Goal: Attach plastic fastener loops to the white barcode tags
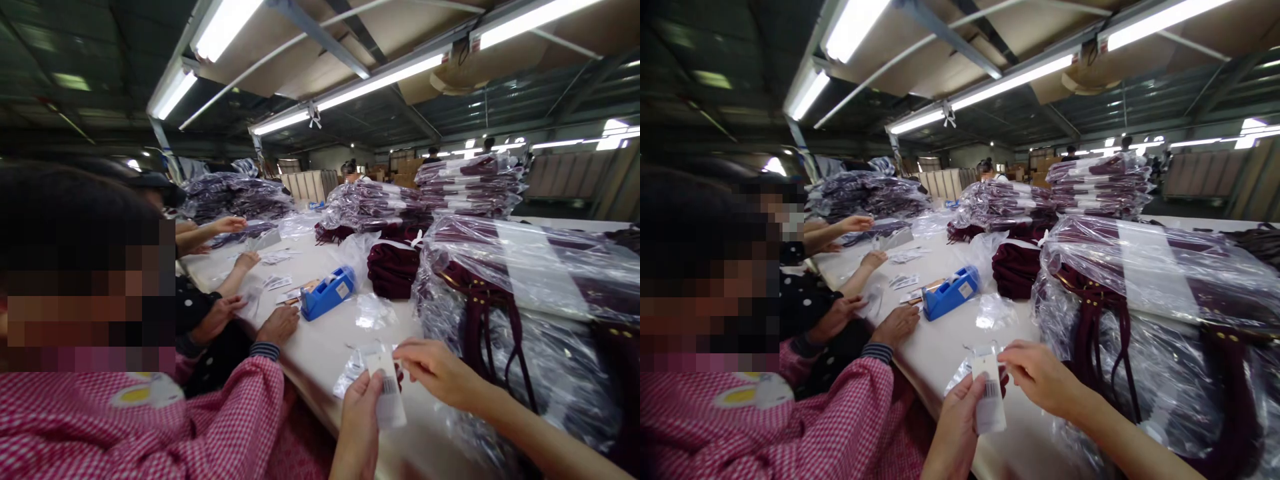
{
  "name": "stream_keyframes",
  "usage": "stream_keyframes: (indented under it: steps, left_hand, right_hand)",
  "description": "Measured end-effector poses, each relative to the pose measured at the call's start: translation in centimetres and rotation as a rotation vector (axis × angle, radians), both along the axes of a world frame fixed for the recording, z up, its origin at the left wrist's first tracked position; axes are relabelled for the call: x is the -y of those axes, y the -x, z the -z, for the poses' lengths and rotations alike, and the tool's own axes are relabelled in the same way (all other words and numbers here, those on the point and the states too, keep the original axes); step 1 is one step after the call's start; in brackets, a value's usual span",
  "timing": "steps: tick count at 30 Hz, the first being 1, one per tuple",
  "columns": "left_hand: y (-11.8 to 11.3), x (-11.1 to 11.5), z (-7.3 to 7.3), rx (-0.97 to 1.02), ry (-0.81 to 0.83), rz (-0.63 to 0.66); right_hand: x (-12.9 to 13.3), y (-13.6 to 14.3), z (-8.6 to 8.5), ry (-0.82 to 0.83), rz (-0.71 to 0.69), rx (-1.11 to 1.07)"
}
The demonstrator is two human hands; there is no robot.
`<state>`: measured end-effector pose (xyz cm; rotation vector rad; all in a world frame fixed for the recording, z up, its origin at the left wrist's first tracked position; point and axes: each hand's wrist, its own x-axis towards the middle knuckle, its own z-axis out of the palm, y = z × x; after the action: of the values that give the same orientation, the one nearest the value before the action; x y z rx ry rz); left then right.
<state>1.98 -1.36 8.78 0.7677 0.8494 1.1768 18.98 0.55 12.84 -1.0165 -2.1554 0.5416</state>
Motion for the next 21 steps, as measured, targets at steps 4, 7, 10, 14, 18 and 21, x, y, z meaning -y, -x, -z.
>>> stream_keyframes:
  steps: [4, 7, 10, 14, 18, 21]
  left_hand:
    - [-0.3, 0.6, -0.6, -0.170, -0.041, 0.076]
    - [-0.5, 1.0, -1.2, -0.242, -0.088, 0.132]
    - [-0.5, 1.2, -1.4, -0.311, -0.127, 0.158]
    - [-0.3, 1.5, -1.4, -0.342, -0.118, 0.185]
    - [0.4, 1.8, -1.6, -0.344, -0.065, 0.085]
    - [0.8, 2.0, -2.1, -0.410, -0.089, -0.098]
  right_hand:
    - [0.7, -0.4, -0.6, 0.207, 0.140, -0.155]
    - [1.2, 0.0, -0.5, 0.298, 0.147, -0.192]
    - [1.6, 0.4, -0.2, 0.347, 0.127, -0.268]
    - [1.7, 0.2, -0.2, 0.414, 0.093, -0.358]
    - [1.1, -1.9, -1.2, 0.450, 0.166, -0.550]
    - [0.3, -4.0, -1.8, 0.480, 0.240, -0.800]
